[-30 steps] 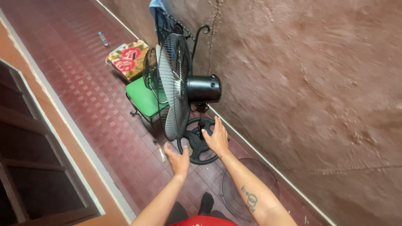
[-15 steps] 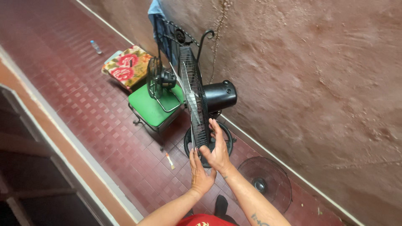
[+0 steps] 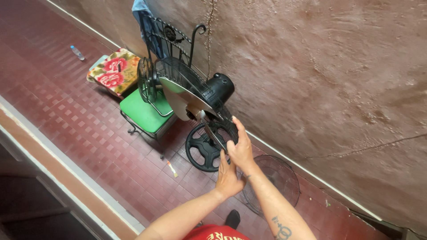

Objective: The person disassembles a standing fan by removing the front grill, unscrewing the blade nut to detach the blades, and removing the rear grill. They then move a small fan and a stool before sitting on the floor to continue handling the fan parts.

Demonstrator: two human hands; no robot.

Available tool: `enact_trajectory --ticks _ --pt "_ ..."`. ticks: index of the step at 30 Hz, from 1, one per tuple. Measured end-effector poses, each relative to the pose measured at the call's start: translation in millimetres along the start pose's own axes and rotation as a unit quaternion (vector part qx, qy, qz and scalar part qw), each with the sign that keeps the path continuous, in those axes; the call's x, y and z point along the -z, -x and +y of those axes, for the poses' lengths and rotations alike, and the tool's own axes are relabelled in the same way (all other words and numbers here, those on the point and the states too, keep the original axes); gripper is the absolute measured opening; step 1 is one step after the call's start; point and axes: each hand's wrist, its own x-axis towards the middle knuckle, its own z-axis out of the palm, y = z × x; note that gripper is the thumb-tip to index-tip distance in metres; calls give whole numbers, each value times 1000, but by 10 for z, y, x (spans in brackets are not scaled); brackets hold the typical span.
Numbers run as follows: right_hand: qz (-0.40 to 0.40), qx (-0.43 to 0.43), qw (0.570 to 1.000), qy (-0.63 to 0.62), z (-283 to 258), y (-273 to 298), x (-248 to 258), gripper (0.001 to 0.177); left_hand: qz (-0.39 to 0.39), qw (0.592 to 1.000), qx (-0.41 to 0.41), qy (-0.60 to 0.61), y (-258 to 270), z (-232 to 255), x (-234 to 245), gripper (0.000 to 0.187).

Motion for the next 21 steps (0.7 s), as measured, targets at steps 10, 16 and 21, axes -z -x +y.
enact_trajectory --ticks 10,16,21 --pt "8 70 997 -36 542 -724 532 72 140 984 -88 -63 -419 40 295 67" --pt "-8 6 994 -109 912 -1162 648 82 359 919 -86 -141 -952 -13 1212 72" --pt "-6 37 995 -94 962 -1386 798 83 413 889 -83 -183 -1312 -35 1803 90"
